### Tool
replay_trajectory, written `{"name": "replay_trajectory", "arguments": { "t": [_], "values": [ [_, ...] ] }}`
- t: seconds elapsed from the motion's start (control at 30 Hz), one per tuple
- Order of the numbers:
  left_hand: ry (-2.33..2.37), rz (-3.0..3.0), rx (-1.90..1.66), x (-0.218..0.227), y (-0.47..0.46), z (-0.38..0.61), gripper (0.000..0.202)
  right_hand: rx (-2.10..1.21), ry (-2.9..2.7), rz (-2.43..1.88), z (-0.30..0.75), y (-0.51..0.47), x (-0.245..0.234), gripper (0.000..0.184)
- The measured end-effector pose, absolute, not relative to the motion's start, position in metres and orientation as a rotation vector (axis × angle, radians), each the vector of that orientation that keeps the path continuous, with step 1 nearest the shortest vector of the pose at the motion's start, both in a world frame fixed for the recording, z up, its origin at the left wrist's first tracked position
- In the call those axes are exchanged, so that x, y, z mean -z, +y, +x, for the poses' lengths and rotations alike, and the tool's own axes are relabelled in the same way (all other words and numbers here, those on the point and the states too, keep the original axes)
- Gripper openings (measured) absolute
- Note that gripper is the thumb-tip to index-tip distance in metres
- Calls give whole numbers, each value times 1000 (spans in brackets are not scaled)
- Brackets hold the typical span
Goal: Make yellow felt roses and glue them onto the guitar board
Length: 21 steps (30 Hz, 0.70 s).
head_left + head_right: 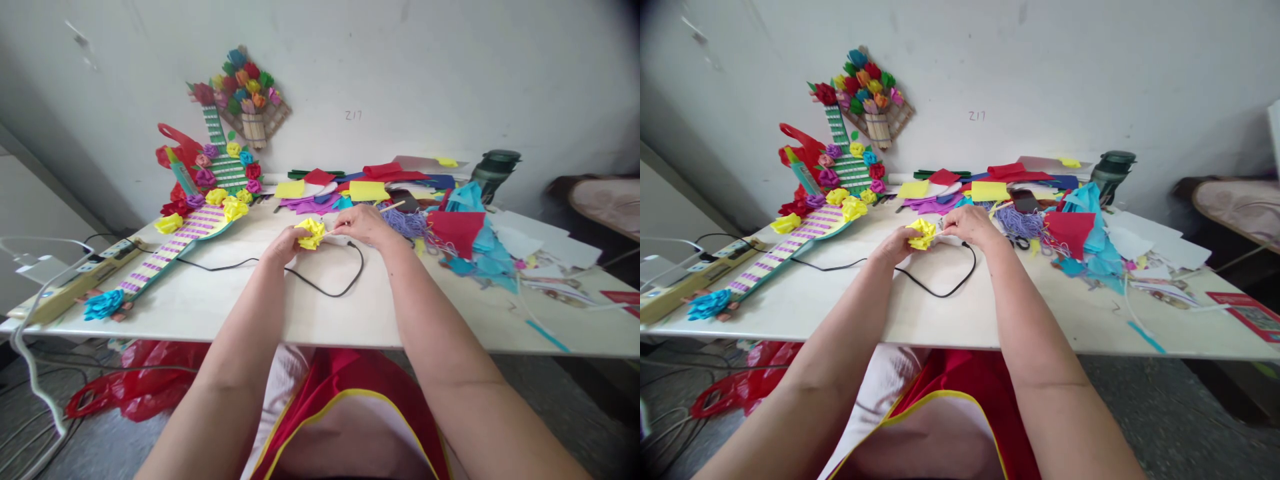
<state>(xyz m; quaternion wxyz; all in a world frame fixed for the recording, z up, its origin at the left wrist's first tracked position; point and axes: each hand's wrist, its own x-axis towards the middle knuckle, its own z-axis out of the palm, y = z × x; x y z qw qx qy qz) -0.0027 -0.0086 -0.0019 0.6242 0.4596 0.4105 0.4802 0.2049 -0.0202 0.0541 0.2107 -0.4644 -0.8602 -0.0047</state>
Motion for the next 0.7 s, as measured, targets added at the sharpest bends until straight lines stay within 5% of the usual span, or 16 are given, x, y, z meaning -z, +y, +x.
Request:
{"name": "replay_trajectory", "arguments": {
  "t": [0.7],
  "values": [
    [944, 1040, -1154, 5, -4, -5, 27, -25, -2448, -1237, 197, -23, -50, 31]
  ]
}}
